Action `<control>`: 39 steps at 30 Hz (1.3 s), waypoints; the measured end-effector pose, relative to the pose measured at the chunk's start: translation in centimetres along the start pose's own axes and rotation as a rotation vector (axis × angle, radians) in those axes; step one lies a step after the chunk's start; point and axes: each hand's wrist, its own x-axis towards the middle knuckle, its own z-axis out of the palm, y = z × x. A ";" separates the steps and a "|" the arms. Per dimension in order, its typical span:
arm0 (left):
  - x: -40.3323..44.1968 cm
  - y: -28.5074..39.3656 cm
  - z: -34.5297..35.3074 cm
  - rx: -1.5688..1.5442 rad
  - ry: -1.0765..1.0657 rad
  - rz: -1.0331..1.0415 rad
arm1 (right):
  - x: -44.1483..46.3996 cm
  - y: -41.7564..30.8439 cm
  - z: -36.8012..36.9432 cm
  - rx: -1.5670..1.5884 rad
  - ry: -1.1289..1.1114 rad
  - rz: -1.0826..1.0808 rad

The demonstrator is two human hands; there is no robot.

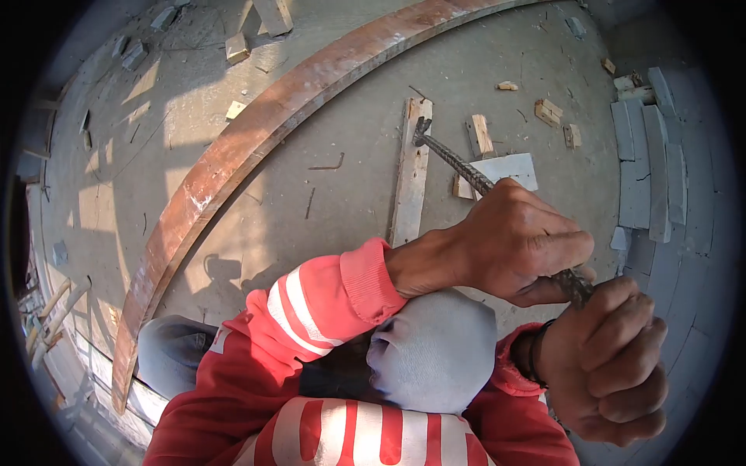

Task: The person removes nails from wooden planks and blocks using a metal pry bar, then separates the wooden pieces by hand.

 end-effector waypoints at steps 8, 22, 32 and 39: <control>0.1 2.0 0.0 -0.022 -0.299 -0.077 | -1.1 -2.4 -0.8 -0.005 0.041 0.021; -4.0 2.0 -0.3 -0.071 -0.239 -0.053 | -4.4 -7.8 1.9 -0.597 0.060 0.661; -6.2 1.0 0.2 0.098 -0.253 -0.068 | 2.1 -9.3 4.1 -0.263 0.232 1.869; -19.7 1.2 2.6 -0.099 -0.469 0.051 | -18.1 -10.6 4.0 -0.858 -0.369 1.245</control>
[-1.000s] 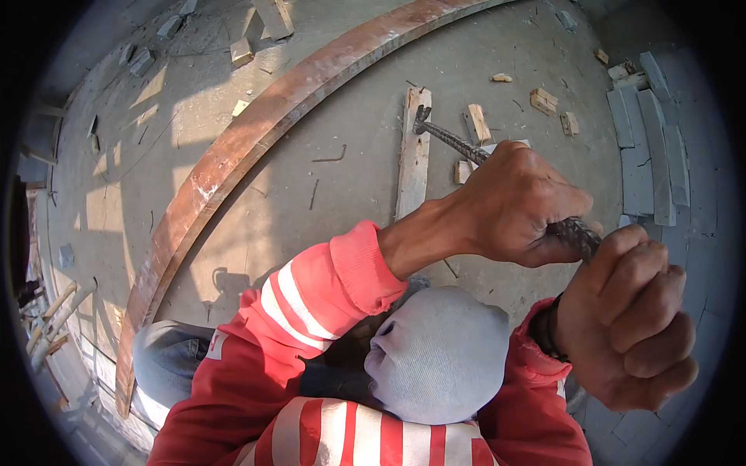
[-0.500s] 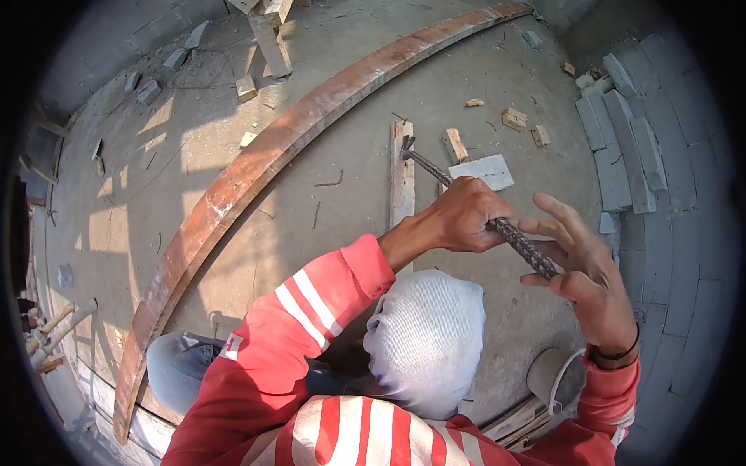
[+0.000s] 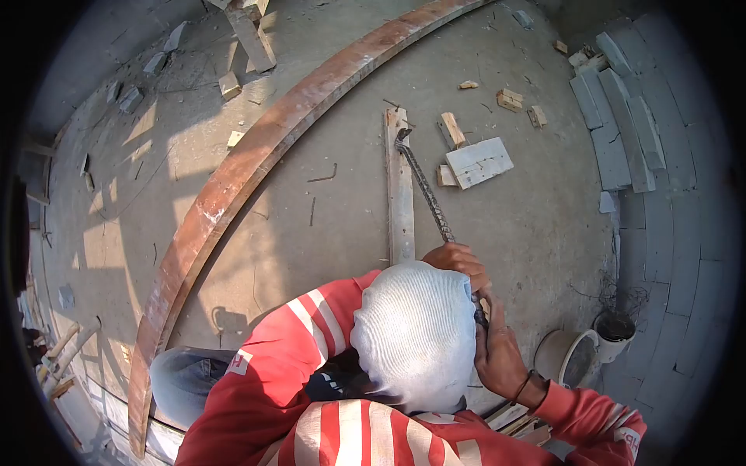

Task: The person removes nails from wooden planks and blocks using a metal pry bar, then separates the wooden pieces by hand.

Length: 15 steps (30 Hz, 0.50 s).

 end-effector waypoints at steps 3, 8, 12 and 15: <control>-4.6 0.3 2.5 0.039 -0.148 -0.075 | -2.1 10.1 6.9 0.164 -0.116 -0.007; -2.2 0.8 -1.3 0.170 -0.395 -0.238 | -4.0 11.1 9.4 0.918 0.052 0.447; -1.1 -3.0 -4.1 0.276 -0.219 -0.223 | -2.4 9.4 2.9 0.938 -0.115 0.202; 2.4 -4.0 -6.3 0.304 -0.155 -0.312 | 0.4 3.4 -4.1 0.921 -0.160 -0.053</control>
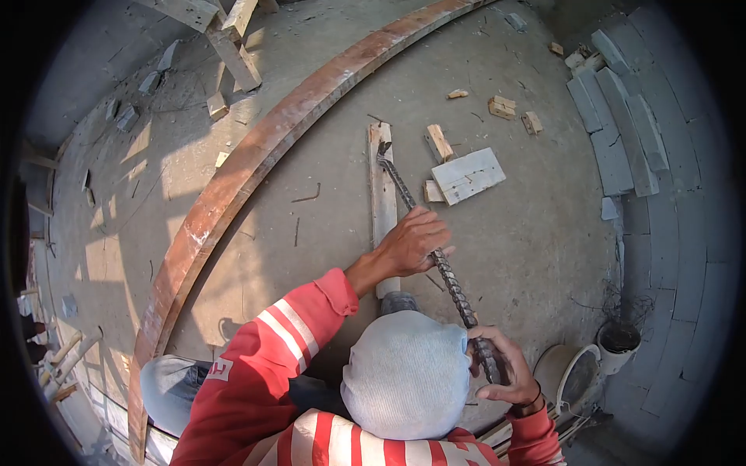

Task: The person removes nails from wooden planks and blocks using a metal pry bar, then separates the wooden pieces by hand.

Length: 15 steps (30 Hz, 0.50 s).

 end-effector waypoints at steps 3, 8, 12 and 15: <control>3.4 -0.6 -1.3 -0.058 0.005 -0.054 | 2.6 -3.6 -4.9 -0.457 -0.084 -0.210; 7.2 -0.2 -3.0 -0.121 0.370 -0.183 | 8.0 -8.4 -3.8 -0.688 0.262 -0.699; 6.1 -0.2 -1.9 0.044 0.726 -0.577 | 14.6 -10.6 -1.6 -0.554 0.475 -1.058; 0.4 -2.6 2.2 0.203 0.567 -0.998 | 19.6 -12.8 -1.9 0.215 0.220 -1.050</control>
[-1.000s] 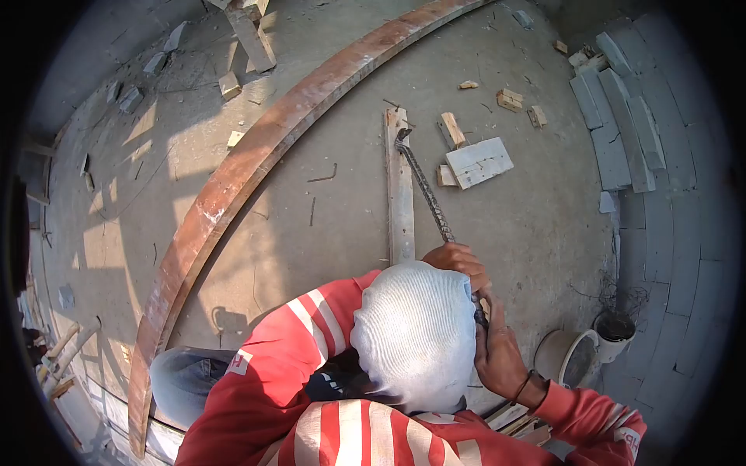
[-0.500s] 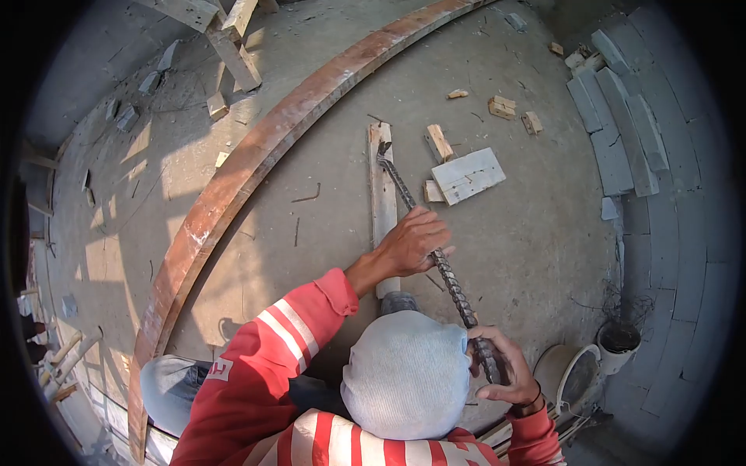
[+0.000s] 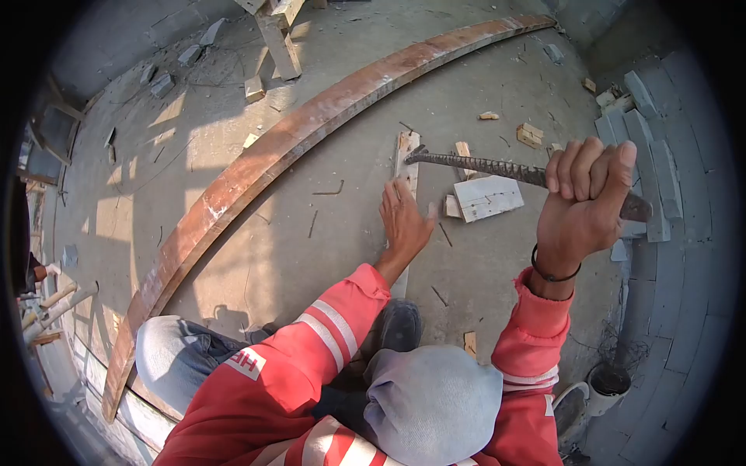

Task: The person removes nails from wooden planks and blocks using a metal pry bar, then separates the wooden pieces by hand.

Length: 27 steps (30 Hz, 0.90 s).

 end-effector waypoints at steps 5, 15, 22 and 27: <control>-4.7 -6.0 1.4 0.366 -0.192 0.029 | 9.6 2.9 1.2 0.010 0.045 0.093; -4.6 -6.8 1.7 0.437 -0.236 0.059 | 30.8 18.7 -6.3 0.538 -0.539 0.519; -4.2 -6.5 1.4 0.475 -0.248 0.061 | 28.9 16.3 0.9 -0.026 -0.040 0.290; -4.3 -6.4 1.3 0.450 -0.236 0.049 | 26.6 14.1 -3.2 0.474 -0.548 0.448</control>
